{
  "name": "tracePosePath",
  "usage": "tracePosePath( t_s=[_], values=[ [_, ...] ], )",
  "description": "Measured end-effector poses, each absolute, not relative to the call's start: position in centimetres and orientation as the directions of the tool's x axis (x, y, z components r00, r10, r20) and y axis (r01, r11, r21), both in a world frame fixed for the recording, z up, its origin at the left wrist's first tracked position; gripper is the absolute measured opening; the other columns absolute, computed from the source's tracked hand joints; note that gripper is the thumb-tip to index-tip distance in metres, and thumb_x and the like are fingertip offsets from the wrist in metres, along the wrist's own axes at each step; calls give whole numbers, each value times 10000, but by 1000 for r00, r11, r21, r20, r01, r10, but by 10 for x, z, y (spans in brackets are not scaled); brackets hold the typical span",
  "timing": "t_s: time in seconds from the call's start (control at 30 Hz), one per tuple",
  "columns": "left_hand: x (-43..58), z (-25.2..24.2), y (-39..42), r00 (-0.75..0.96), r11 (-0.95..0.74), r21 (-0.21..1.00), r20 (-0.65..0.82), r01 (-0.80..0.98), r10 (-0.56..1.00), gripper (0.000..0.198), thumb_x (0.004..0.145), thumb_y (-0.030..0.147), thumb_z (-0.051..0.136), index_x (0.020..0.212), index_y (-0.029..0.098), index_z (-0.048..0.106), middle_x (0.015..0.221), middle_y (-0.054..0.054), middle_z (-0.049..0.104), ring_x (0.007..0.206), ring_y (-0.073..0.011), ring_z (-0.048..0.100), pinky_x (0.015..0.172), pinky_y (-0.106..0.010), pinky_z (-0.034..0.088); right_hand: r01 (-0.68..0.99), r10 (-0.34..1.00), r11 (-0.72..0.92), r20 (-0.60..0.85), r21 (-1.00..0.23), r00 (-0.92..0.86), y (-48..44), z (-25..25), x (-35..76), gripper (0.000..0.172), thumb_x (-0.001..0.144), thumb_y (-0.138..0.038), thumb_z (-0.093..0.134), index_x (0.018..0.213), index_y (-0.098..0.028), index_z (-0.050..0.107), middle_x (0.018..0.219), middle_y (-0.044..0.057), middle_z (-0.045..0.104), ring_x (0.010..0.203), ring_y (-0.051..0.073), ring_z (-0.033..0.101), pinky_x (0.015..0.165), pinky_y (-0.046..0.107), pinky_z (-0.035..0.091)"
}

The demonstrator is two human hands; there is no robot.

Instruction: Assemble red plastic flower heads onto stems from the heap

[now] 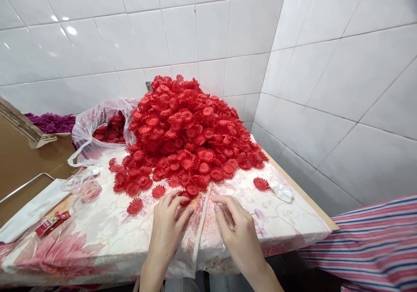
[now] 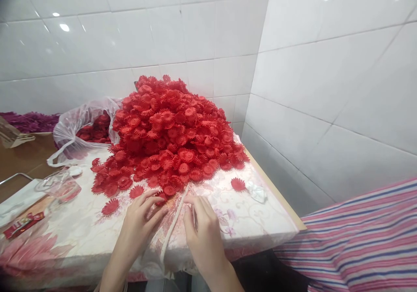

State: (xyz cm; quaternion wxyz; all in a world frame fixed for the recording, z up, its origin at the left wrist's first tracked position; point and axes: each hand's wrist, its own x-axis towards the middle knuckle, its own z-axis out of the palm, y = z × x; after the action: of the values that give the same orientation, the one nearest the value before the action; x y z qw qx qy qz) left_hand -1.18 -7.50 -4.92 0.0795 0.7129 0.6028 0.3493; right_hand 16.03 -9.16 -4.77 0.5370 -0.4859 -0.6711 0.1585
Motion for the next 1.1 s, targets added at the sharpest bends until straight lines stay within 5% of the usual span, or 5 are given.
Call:
tracePosePath(
  t_s=[0.23, 0.43, 0.63, 0.83, 1.1],
  values=[
    [-13, -44, -82, -12, -271, 576, 439, 771, 898, 206, 853, 267, 470, 761, 210, 645, 933, -93, 688, 846, -239, 677, 748, -377, 540, 534, 754, 652, 535, -539, -381, -82, -40, 144, 275, 849, -41, 451, 987, -139, 668, 1171, 135, 673, 1166, 264, 572, 1006, 449, 478],
    [-37, -48, -91, -19, -215, 465, 449, 859, 893, 226, 872, 330, 491, 803, 236, 685, 1048, -91, 684, 979, -266, 659, 817, -396, 539, 668, 751, 634, 515, -389, -413, -76, -47, 132, 324, 804, -24, 470, 1068, -62, 653, 1161, 211, 652, 1141, 320, 582, 955, 491, 518],
    [-43, -47, -98, -72, -178, 535, 413, 826, 908, 243, 869, 388, 507, 813, 246, 697, 1126, -88, 673, 1030, -270, 649, 856, -407, 528, 684, 727, 647, 544, -338, -419, -72, -53, 130, 305, 812, -21, 468, 1057, 4, 647, 1194, 273, 625, 1146, 363, 574, 953, 535, 508],
    [-37, -43, -101, -185, -175, 718, 393, 674, 901, 191, 810, 391, 589, 778, 239, 700, 999, -71, 720, 956, -256, 676, 803, -359, 557, 610, 743, 654, 528, -448, -410, -77, -44, 132, 255, 856, -24, 428, 944, -127, 644, 925, 140, 689, 891, 277, 648, 782, 450, 583],
    [-2, -28, -110, -367, -52, 997, 25, -64, 930, 231, 634, 382, 770, 734, 192, 684, 690, 8, 699, 664, -175, 682, 583, -230, 568, 313, 765, 636, 632, -706, -128, -94, -36, 142, 108, 851, -105, 541, 912, -188, 576, 886, 73, 660, 856, 211, 647, 750, 335, 556]
  ],
)
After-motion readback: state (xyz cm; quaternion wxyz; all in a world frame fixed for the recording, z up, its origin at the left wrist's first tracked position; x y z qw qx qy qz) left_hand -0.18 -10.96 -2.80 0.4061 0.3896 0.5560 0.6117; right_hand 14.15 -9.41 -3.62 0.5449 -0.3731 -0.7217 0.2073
